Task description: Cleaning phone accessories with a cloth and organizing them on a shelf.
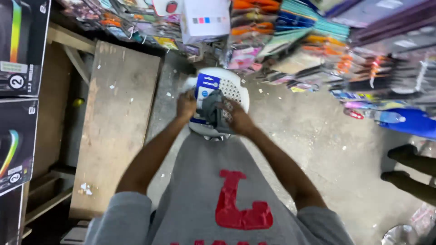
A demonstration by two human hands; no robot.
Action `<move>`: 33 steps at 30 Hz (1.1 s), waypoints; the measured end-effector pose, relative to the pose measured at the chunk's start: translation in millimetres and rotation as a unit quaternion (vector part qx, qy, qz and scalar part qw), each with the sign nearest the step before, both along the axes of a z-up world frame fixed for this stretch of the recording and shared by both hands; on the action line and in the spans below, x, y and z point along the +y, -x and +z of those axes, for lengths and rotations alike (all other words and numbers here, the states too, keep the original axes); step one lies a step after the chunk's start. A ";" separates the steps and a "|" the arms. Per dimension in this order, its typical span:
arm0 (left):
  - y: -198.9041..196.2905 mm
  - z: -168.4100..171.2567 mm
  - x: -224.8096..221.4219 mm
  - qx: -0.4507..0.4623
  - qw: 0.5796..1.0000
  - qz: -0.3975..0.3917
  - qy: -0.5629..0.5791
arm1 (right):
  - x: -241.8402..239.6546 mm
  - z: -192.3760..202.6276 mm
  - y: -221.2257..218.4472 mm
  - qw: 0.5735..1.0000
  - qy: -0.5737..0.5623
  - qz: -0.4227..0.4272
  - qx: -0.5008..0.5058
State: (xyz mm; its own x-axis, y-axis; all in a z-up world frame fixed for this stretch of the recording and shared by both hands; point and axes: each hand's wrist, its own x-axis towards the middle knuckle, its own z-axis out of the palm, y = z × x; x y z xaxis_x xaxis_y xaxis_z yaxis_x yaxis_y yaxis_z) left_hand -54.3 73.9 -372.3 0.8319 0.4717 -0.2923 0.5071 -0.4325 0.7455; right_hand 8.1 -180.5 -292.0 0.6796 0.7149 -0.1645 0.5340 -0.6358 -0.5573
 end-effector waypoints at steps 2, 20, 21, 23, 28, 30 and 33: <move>24.2 -49.5 -14.8 0.043 0.999 -0.009 -0.026 | 24.1 27.3 30.9 0.993 0.021 0.108 0.040; 7.8 230.7 -95.0 0.114 0.668 0.236 0.696 | 43.7 85.7 5.1 0.963 -0.235 -0.060 -0.120; 9.6 227.5 -95.9 0.117 0.671 0.228 0.696 | 44.9 95.5 8.0 0.962 -0.235 -0.066 -0.125; 9.9 221.4 -97.4 0.097 0.688 0.206 0.689 | 48.4 115.6 9.4 0.951 -0.282 -0.072 -0.103; -7.1 253.4 -81.2 0.029 0.704 0.180 0.686 | 50.4 148.5 47.9 0.959 -0.229 0.001 -0.167; -7.6 282.9 -84.5 0.012 0.709 0.178 0.683 | 42.6 136.0 27.2 0.955 -0.194 -0.014 -0.224; 7.2 272.9 -89.2 0.030 0.730 0.194 0.655 | 29.4 114.7 0.8 0.950 -0.208 -0.112 -0.204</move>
State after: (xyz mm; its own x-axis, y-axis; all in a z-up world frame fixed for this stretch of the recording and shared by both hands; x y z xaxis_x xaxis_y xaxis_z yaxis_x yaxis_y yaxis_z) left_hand -61.5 -15.3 -99.4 0.6769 -0.0483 -0.7345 0.4510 0.8159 0.3619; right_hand 7.2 -151.1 -177.3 0.7684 0.4902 0.4115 0.6374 -0.5286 -0.5607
